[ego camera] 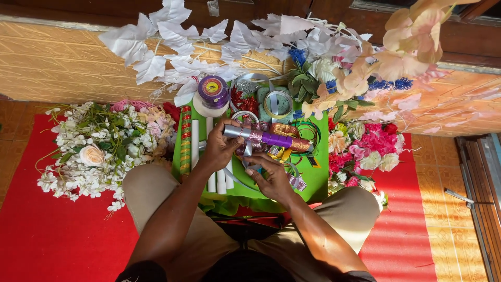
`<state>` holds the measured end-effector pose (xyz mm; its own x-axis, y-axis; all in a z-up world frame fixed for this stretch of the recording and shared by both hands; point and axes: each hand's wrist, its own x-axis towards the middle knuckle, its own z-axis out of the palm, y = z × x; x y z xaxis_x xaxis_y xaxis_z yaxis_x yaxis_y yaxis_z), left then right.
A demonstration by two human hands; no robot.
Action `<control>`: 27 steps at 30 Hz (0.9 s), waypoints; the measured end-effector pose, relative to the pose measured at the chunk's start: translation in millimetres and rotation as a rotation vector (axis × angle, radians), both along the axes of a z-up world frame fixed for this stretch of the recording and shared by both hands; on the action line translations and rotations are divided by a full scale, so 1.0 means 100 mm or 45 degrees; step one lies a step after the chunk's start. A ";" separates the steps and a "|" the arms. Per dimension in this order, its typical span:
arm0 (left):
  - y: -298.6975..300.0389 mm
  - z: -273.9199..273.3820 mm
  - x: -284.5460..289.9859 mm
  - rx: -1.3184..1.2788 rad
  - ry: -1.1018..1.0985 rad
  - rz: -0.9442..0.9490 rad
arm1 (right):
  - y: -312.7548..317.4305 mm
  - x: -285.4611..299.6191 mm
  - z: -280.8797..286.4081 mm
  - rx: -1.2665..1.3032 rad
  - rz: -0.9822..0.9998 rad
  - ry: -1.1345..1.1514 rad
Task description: A person wraps a decorative silver ribbon around a purple tube and secures it using their hands.
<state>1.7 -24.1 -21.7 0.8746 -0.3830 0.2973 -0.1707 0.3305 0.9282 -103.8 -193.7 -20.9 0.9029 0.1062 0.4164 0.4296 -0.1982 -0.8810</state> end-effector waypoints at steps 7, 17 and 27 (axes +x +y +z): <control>-0.02 -0.03 0.01 0.036 -0.008 -0.032 | -0.12 0.04 0.05 0.154 -0.029 0.047; 0.03 0.02 0.00 0.245 0.036 -0.057 | -0.38 0.14 0.24 0.171 -0.254 0.018; 0.05 0.05 0.02 0.352 0.008 -0.049 | -0.53 0.46 0.16 -0.218 -0.510 -0.235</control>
<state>3.3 -19.5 -17.0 0.8593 -0.4820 0.1712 -0.1568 0.0704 0.9851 -58.3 -246.3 -5.3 0.7996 -0.1542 0.5805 0.4358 -0.5161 -0.7374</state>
